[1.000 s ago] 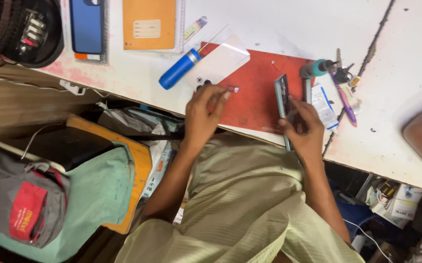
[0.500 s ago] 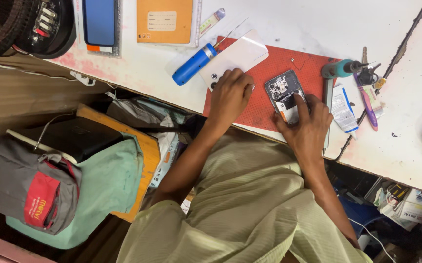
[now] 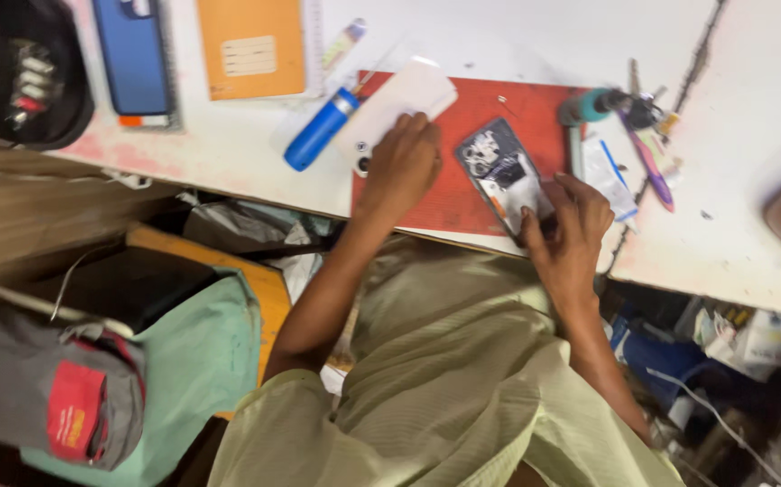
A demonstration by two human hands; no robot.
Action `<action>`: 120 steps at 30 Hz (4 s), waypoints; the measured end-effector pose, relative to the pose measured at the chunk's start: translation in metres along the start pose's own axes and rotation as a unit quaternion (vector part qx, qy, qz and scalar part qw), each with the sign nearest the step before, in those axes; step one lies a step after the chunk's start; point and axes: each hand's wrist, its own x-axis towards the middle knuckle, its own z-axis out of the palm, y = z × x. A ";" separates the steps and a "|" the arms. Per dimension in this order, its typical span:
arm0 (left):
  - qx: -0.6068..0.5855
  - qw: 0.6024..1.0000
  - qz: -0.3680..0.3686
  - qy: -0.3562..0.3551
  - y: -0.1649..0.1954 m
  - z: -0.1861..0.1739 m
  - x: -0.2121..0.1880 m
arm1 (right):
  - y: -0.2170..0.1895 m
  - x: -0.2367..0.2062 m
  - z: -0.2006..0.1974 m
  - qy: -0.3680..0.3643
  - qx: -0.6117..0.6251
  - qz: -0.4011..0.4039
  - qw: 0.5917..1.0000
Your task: The person opens a smartphone, removes the SIM tray, and uses a metal tool to adjust internal components. They then reinsert the SIM tray, close the back cover, and briefly power on the device to check the screen.
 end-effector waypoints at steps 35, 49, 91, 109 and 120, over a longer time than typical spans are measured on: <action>-0.239 0.960 -0.110 0.101 0.025 -0.002 -0.033 | 0.024 -0.010 -0.042 0.130 0.671 0.264 0.681; -0.169 0.976 -0.107 0.081 0.008 -0.018 -0.028 | 0.024 -0.026 -0.026 0.126 0.656 0.266 0.695; -0.711 0.683 -0.150 -0.074 0.079 0.004 -0.054 | -0.034 -0.032 -0.022 0.174 0.489 0.134 0.844; -0.320 0.940 0.106 0.055 0.036 0.030 0.020 | -0.004 0.031 0.010 0.072 0.354 0.021 0.932; -0.270 0.951 0.147 0.004 0.024 0.041 0.023 | 0.006 0.039 0.028 0.036 0.238 -0.032 0.970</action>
